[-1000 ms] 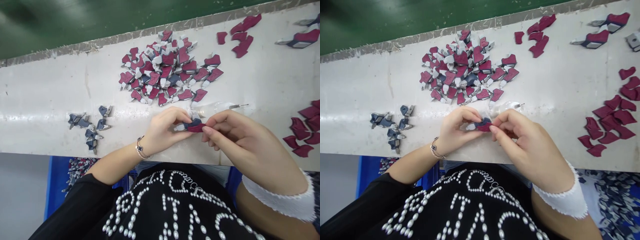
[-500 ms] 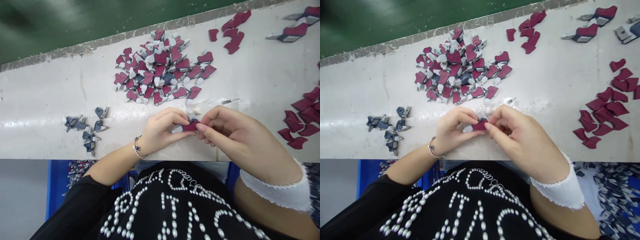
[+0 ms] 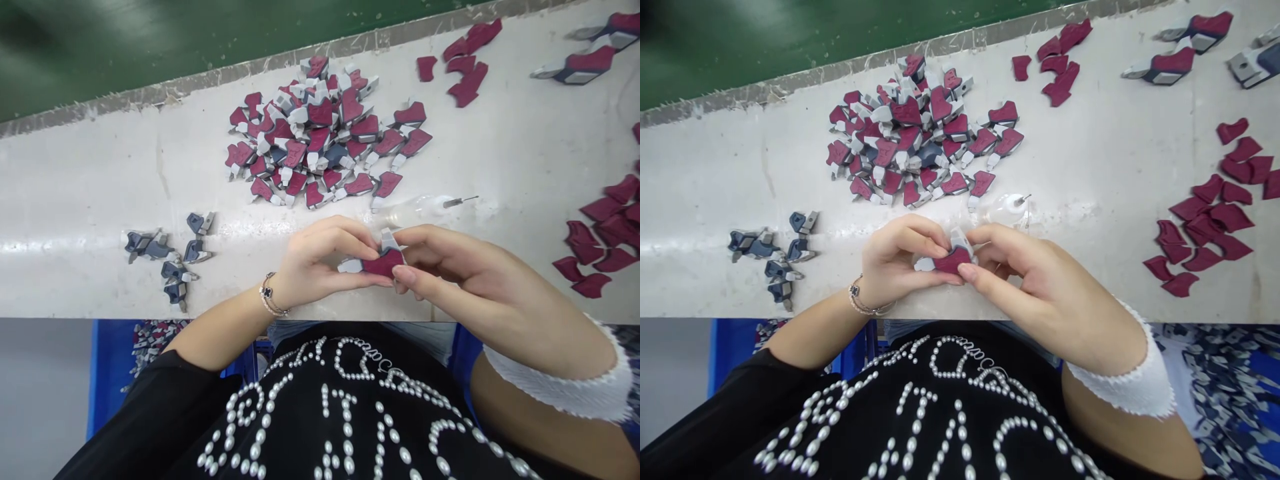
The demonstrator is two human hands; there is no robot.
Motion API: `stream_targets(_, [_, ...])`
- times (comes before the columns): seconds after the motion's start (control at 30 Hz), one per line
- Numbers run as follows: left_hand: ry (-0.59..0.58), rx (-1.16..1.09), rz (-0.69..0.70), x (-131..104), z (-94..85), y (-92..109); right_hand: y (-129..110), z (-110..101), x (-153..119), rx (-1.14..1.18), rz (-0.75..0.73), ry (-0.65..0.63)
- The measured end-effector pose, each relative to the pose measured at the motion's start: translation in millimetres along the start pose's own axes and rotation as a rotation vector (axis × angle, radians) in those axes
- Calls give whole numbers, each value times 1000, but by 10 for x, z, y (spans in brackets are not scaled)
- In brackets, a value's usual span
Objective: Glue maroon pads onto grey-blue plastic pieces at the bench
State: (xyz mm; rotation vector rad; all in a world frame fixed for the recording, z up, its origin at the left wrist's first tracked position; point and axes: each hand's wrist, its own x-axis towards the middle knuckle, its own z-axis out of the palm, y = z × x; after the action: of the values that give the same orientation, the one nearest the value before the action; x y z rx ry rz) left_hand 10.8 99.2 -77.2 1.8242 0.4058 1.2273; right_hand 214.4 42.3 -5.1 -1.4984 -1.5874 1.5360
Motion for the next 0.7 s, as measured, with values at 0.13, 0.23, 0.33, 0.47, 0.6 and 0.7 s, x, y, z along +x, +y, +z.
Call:
stream_targets(0.13, [-14, 51, 53, 10, -22, 5, 5, -11, 0, 14, 8, -48])
stream_targets(0.23, [-20, 75, 65, 22, -35, 16, -6, -10, 13, 12, 19, -55])
stream_targets(0.33, [-29, 89, 70, 30, -48, 21, -7, 5, 28, -10, 14, -33])
stream_targets(0.47, [-38, 110, 67, 28, -66, 21, 8, 12, 26, -45, -24, -17])
stream_targets(0.6, [-51, 112, 94, 17, -65, 28, 18, -9, 10, -71, -53, -46])
stream_targets(0.7, [-59, 123, 104, 8, -51, 46, 20, -14, 13, -55, -79, -85])
